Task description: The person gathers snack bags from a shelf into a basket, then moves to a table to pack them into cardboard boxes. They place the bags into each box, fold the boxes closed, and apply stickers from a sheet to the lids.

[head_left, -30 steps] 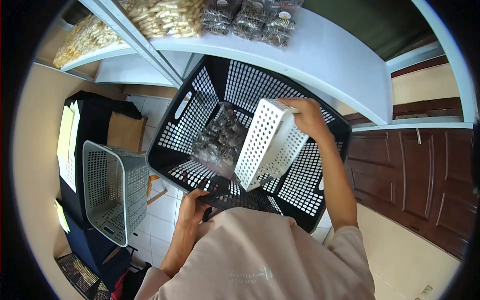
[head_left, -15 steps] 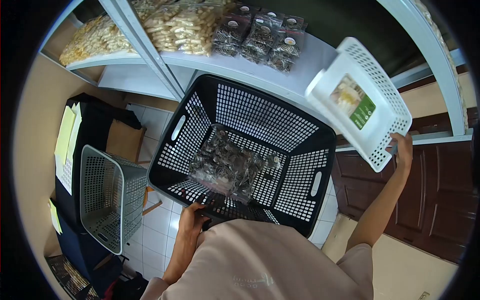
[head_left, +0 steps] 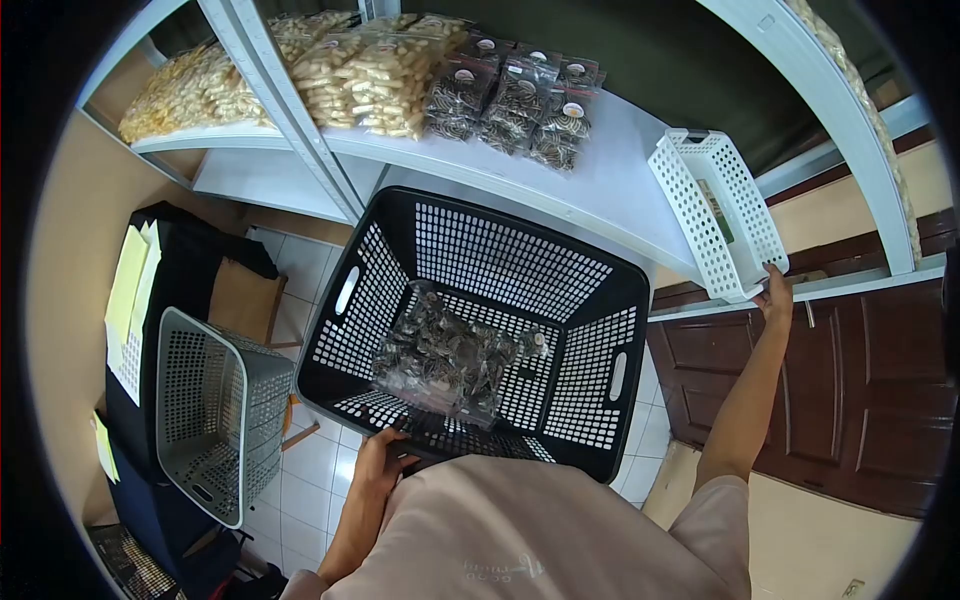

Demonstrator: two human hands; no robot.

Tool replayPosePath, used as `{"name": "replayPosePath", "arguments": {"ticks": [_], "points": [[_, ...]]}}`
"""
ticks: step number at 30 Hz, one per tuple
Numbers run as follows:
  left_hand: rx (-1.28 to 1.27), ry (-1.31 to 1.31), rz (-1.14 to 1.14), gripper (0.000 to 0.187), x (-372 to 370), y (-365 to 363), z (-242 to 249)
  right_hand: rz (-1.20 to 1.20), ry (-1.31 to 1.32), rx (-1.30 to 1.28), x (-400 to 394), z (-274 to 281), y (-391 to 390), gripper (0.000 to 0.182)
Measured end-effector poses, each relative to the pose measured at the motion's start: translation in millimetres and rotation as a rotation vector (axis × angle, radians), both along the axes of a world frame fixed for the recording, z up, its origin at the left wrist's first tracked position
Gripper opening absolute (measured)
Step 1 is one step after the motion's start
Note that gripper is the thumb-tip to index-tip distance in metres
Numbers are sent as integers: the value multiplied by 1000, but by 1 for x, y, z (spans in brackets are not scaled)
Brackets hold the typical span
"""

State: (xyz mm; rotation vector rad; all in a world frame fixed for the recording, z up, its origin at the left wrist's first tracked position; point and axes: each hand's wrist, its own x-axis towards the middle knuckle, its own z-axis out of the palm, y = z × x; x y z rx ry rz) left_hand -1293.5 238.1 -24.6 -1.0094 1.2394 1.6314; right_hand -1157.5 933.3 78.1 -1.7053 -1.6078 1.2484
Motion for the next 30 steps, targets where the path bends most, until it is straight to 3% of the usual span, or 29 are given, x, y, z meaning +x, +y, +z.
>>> {"name": "replayPosePath", "arguments": {"ticks": [3, 5, 6, 7, 9, 11, 15, 17, 22, 25, 26, 29, 30], "points": [[23, -36, -17, 29, -3, -1, 2, -22, -117, 28, 0, 2, 1, 64], [44, -45, -18, 37, -4, -5, 1, -56, -702, 227, -29, 50, -58, 70], [45, -49, -19, 38, -5, -6, -1, -138, -973, 610, -33, 48, -63, 75], [47, -53, -19, 38, -7, -4, -1, -83, -965, 783, -37, 54, -64, 64], [64, -21, 10, 38, -9, 4, 8, 14, -621, 995, -65, 69, -79, 47], [76, 11, 34, 38, -13, 5, 11, 289, -254, 1007, -115, 82, -120, 34], [137, -26, 31, 40, -22, -1, -2, 619, 29, 490, -225, 79, -179, 36], [100, 15, -34, 29, -28, 1, 0, 799, -36, 625, -272, 52, -168, 48], [120, 29, -84, 29, -55, 19, 37, 917, -289, 618, -363, 50, -170, 79], [137, 41, -53, 27, -59, 21, 26, 971, -416, 623, -408, 21, -136, 75], [103, 33, -58, 25, -62, 24, 27, 1002, -535, 497, -416, 21, -129, 78], [81, 55, -12, 25, -64, 42, 46, 1050, -467, 459, -431, -19, -104, 84], [119, -7, 49, 51, -63, 38, 32, 1058, -457, 463, -433, -34, -99, 84]]}}
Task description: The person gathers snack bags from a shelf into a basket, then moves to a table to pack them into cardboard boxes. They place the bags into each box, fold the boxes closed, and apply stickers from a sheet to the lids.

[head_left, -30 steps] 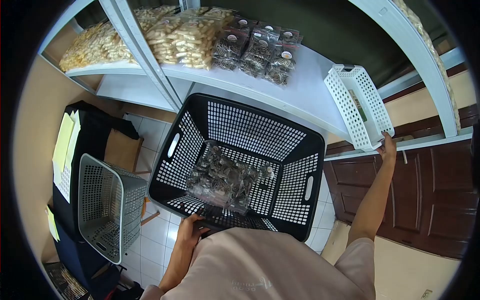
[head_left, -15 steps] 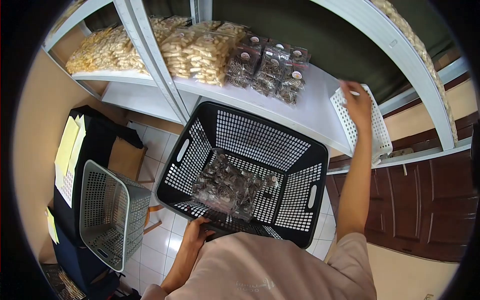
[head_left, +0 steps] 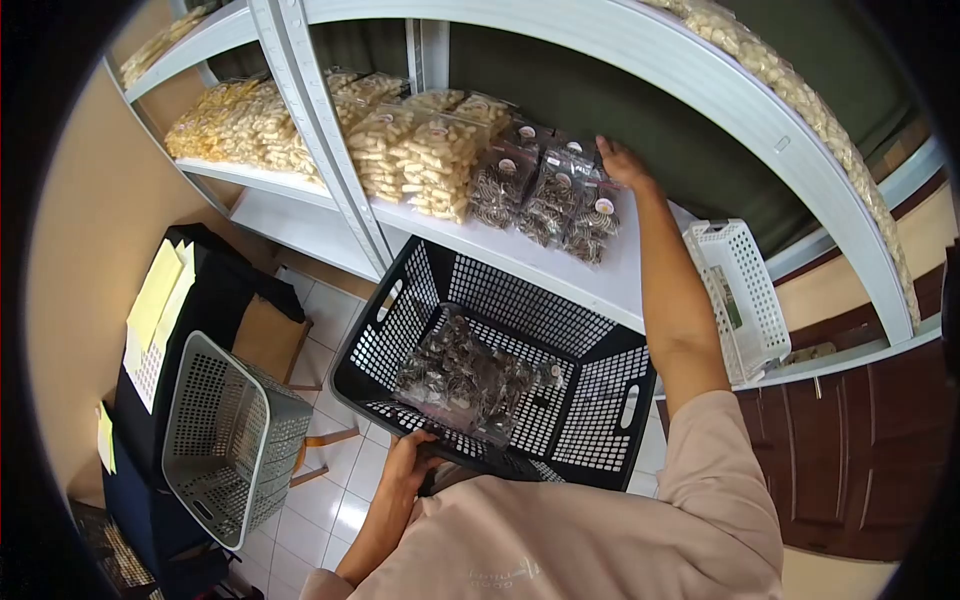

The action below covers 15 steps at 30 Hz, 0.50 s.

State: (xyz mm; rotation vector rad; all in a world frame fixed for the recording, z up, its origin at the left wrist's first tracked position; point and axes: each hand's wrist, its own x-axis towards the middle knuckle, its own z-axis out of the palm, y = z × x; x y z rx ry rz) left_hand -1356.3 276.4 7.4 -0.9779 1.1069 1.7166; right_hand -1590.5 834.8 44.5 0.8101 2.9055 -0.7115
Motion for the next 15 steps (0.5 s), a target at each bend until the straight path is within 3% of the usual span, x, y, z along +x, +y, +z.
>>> {"name": "replayPosePath", "arguments": {"ticks": [2, 5, 15], "points": [[11, 6, 9, 51, 1, 3, 1, -23, 27, 63, 10, -34, 3, 71], [24, 20, 34, 52, 4, 15, 0, -15, 29, 67, 26, -42, 6, 60], [4, -76, 10, 44, -23, 13, 14, -57, -16, -124, 81, 16, -68, 47]]}}
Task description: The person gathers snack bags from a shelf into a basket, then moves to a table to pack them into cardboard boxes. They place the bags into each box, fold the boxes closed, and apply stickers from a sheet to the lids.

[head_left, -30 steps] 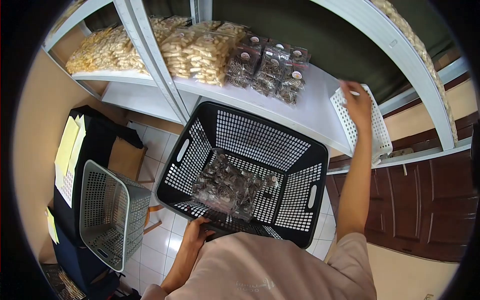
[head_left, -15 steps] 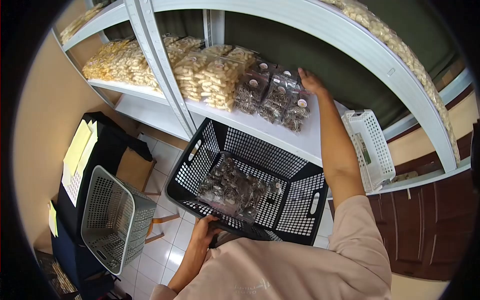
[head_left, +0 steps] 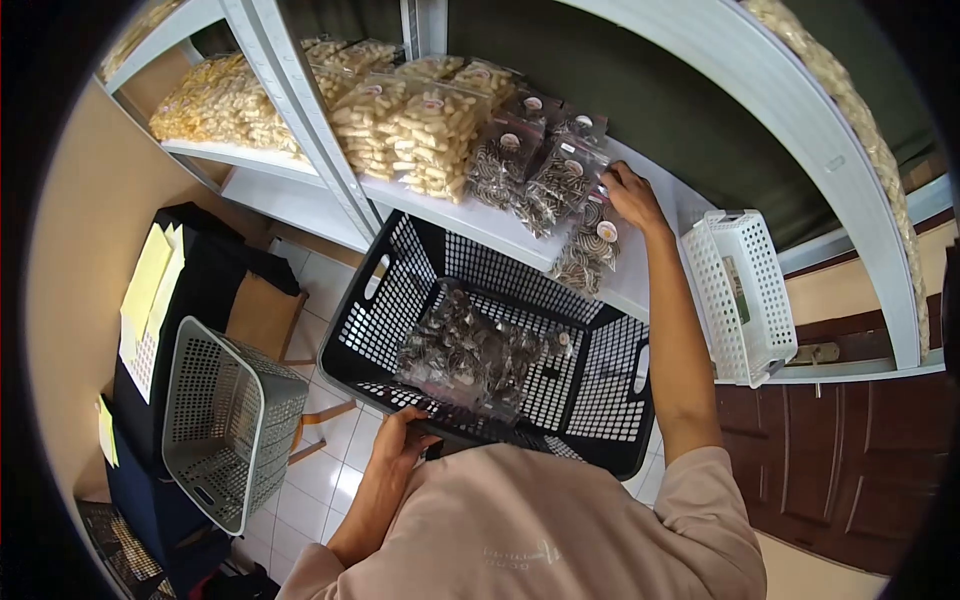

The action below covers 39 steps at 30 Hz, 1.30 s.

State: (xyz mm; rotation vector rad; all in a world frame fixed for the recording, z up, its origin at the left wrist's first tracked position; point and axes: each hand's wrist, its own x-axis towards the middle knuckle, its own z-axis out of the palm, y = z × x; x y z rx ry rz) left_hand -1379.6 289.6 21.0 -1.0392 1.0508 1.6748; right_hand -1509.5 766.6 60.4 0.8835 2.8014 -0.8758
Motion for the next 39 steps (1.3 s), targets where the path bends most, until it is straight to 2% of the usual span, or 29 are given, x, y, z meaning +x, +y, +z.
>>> {"name": "replayPosePath", "arguments": {"ticks": [2, 4, 5, 8, 10, 12, 13, 19, 22, 24, 25, 26, 27, 28, 29, 30, 31, 32, 33, 35, 36, 39], "points": [[30, -40, 11, 38, -7, -2, 1, 12, -25, 4, 10, 7, -15, 46], [-71, 38, 9, 18, -14, 14, 23, -24, 44, 21, 29, 16, -35, 45], [-65, -2, -18, 39, -14, 7, 8, -18, 53, -12, 35, 16, -37, 42], [-39, 23, 5, 43, -21, 12, 11, 10, 149, -16, 51, 12, -47, 40], [-31, 25, 1, 45, -23, 16, 13, 5, 132, -28, 59, 11, -55, 39], [-23, 30, -5, 47, -22, 19, 15, -129, 193, -42, 65, 10, -74, 40], [-14, 20, 2, 49, -20, 21, 16, -125, 292, 100, 73, 2, -86, 41], [14, 20, 10, 54, -18, 42, 14, -23, 569, 190, 110, -10, -139, 36], [29, 8, 8, 55, -15, 47, 12, 95, 559, 189, 127, -10, -162, 38], [39, 5, 11, 56, -12, 47, 10, 172, 533, 183, 138, -10, -173, 34], [46, 8, 10, 58, -11, 46, 7, 177, 552, 246, 138, -3, -176, 20], [52, 12, 11, 60, -11, 47, 5, 178, 557, 250, 138, -1, -174, 20], [56, 16, 12, 60, -11, 48, 7, 113, 590, 128, 139, 1, -171, 13], [25, 30, -13, 51, -13, 51, 10, 50, 626, 6, 133, 10, -168, 10], [-5, 39, -38, 43, -14, 53, 12, 28, 667, 89, 124, 27, -159, 14], [-3, 42, -38, 43, -16, 54, 12, 40, 648, 128, 113, 44, -146, 13], [-12, 44, -46, 43, -17, 54, 11, 19, 744, 172, 93, 55, -133, 16], [-21, 46, -53, 43, -17, 53, 9, 30, 684, 165, 78, 60, -117, 16], [-23, 45, -51, 43, -17, 51, 7, 39, 624, 157, 63, 61, -102, 19], [15, 68, -48, 42, -17, 49, -3, 207, 604, 164, 30, 50, -80, 36], [17, 70, -45, 42, -17, 48, -7, 210, 606, 165, 19, 39, -72, 36], [30, 51, -41, 40, -18, 47, -13, 365, 234, -225, 9, 7, -67, 53]]}}
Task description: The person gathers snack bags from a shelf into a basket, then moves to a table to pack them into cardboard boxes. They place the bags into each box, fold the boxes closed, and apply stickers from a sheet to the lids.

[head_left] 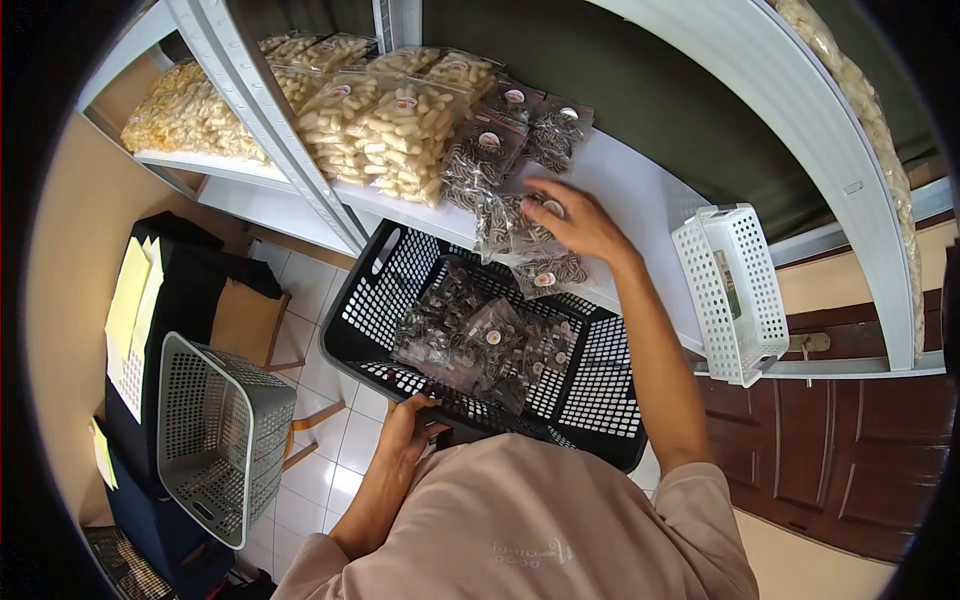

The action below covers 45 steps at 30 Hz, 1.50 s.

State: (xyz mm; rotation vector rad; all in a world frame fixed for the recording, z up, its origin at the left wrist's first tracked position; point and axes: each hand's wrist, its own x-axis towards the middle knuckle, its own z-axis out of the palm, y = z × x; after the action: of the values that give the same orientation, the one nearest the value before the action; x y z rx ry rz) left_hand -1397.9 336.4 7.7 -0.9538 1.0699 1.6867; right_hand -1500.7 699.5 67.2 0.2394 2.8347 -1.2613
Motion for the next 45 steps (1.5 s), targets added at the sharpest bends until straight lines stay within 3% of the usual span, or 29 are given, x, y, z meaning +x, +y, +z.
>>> {"name": "replayPosePath", "arguments": {"ticks": [3, 6, 8, 13, 15, 17, 19, 20, 22, 23, 25, 26, 29, 31, 33, 34, 35, 37, 38, 41, 44, 45], "points": [[2, 4, -7, 37, -6, 8, 6, -81, -112, -74, 20, 18, -27, 52], [-47, 24, -15, 35, -12, 14, 11, -93, 195, 25, 62, 0, -57, 48], [23, -1, -2, 66, -15, 9, -6, -79, 233, 139, 82, -4, -78, 42], [21, -16, -25, 64, -24, 10, -6, -35, 305, 150, 81, 4, -76, 26], [24, -8, -17, 63, -23, 9, -7, -320, 187, 21, 55, 16, -59, 24], [-10, 35, -28, 64, -23, 10, -6, -392, 46, -85, 19, 26, -39, 20], [-18, 26, -21, 65, -21, 9, -12, -547, -15, -531, -16, 4, -24, 32], [-22, 22, -20, 66, -22, 7, -13, -544, -20, -534, -32, -9, -23, 32], [-21, 39, -11, 66, -25, 11, -3, -827, -275, -633, -61, -23, -33, 44], [-18, 56, -4, 66, -27, 14, 2, -821, -268, -633, -68, -22, -39, 44], [-19, 70, 5, 66, -30, 19, 5, -783, -336, -509, -84, -5, -55, 61], [-27, 72, 5, 66, -29, 19, 5, -722, 27, -499, -94, -46, -54, 66], [-16, 63, 7, 68, -27, 17, -12, -767, 47, -329, -105, -65, -62, 59], [-8, 70, 3, 69, -30, 19, -16, -734, 83, -380, -105, -59, -62, 52], [-13, 83, -11, 70, -33, 21, -19, -852, -4, -574, -105, -65, -57, 51], [-19, 97, -14, 69, -36, 23, -15, -788, 91, -575, -102, -70, -54, 60], [-25, 84, -18, 69, -38, 22, -14, -796, 78, -576, -95, -75, -51, 60], [5, 84, -5, 67, -41, 20, -22, -865, 19, -729, -68, -33, -63, 79], [-3, 80, 11, 64, -43, 22, -17, -830, -18, -820, -52, -1, -71, 76], [29, 71, -15, 64, -42, 15, -31, -685, -34, -1006, -1, -8, -72, 71], [-30, 69, -62, 55, -43, 13, -34, -585, -58, -956, 45, 18, -95, 70], [-27, 73, -57, 55, -45, 14, -37, -492, -74, -764, 64, 4, -95, 71]]}}
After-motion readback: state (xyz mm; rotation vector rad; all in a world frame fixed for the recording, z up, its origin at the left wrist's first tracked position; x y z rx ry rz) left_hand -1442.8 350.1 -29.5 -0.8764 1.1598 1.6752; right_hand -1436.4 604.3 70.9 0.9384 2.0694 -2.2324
